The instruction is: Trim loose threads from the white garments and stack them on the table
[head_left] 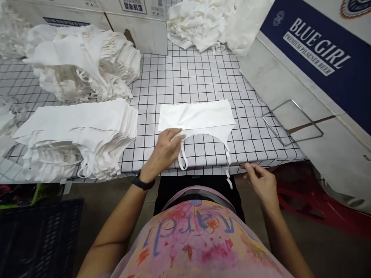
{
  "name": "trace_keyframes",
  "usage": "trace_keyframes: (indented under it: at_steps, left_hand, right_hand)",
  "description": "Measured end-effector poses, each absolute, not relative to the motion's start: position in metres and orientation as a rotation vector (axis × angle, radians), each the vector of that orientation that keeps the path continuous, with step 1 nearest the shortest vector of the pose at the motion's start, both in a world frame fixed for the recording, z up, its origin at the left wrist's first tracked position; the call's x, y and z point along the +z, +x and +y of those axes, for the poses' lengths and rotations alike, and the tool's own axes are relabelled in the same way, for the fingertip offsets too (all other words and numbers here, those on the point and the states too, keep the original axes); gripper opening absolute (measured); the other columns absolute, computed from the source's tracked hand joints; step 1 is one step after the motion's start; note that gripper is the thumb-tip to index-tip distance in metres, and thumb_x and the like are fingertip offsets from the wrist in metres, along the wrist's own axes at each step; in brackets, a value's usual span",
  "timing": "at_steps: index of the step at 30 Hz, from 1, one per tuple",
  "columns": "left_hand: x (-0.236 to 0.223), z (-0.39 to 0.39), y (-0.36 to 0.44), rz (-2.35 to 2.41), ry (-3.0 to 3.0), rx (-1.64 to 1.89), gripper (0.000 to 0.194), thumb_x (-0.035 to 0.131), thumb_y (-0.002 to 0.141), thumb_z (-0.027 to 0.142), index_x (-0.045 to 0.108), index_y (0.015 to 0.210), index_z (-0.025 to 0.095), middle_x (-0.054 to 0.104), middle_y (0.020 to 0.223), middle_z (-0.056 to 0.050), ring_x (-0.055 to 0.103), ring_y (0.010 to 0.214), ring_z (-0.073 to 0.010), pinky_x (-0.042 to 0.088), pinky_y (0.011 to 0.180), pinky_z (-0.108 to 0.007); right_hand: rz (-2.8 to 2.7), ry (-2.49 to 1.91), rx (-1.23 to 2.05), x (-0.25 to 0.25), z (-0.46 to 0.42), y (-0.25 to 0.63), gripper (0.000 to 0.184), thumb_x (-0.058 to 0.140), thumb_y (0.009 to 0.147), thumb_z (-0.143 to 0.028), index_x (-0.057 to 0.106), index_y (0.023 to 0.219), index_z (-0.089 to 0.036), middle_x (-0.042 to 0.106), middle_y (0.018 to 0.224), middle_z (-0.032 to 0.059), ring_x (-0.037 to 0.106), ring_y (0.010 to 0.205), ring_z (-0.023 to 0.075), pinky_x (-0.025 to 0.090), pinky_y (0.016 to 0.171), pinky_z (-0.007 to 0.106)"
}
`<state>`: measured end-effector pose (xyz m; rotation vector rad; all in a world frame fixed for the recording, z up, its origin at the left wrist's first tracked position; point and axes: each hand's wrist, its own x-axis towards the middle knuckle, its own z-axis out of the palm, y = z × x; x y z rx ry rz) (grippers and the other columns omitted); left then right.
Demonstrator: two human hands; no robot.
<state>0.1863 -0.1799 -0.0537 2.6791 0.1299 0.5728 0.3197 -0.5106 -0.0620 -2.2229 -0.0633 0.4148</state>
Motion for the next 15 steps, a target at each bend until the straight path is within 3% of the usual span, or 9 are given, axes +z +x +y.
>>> trace_keyframes:
  at_steps: [4, 7, 11, 15]
  left_hand:
    - [-0.050, -0.234, 0.212, -0.138, 2.636, 0.503, 0.036, 0.049, 0.096, 0.005, 0.065, 0.126, 0.016, 0.066, 0.139, -0.013, 0.058, 0.132, -0.0265, 0.050, 0.112, -0.050]
    - [-0.047, -0.267, 0.233, -0.423, 2.693, 0.301, 0.050, 0.046, 0.094, 0.004, 0.053, 0.143, 0.014, 0.053, 0.157, -0.013, 0.046, 0.149, -0.0249, 0.034, 0.128, -0.050]
    - [-0.048, -0.283, 0.251, -0.462, 2.825, 0.024, 0.062, 0.044, 0.095, 0.007, 0.038, 0.156, 0.015, 0.037, 0.169, -0.012, 0.030, 0.159, -0.0257, 0.015, 0.134, -0.055]
    - [-0.052, -0.279, 0.256, -0.351, 2.866, -0.092, 0.065, 0.043, 0.094, 0.007, 0.033, 0.158, 0.008, 0.032, 0.170, -0.015, 0.025, 0.161, -0.0263, 0.012, 0.133, -0.059]
  right_hand:
    - [-0.159, -2.082, 0.527, -0.085, -0.502, 0.316, 0.061, 0.070, 0.079, -0.069, 0.078, 0.098, -0.012, 0.076, 0.080, 0.0097, 0.070, 0.074, 0.0228, 0.056, 0.070, 0.031]
    - [-0.288, -1.987, 0.548, -0.091, -0.487, 0.309, 0.054, 0.069, 0.082, -0.068, 0.076, 0.092, -0.015, 0.077, 0.089, 0.0094, 0.071, 0.083, 0.0223, 0.056, 0.079, 0.031]
    - [-0.353, -1.947, 0.606, -0.092, -0.488, 0.303, 0.048, 0.069, 0.083, -0.067, 0.075, 0.085, -0.019, 0.076, 0.082, 0.0072, 0.070, 0.074, 0.0222, 0.056, 0.071, 0.029]
    - [-0.358, -2.221, 0.448, -0.085, -0.523, 0.298, 0.047, 0.062, 0.083, -0.068, 0.081, 0.089, -0.025, 0.079, 0.085, 0.0104, 0.074, 0.077, 0.0296, 0.058, 0.074, 0.038]
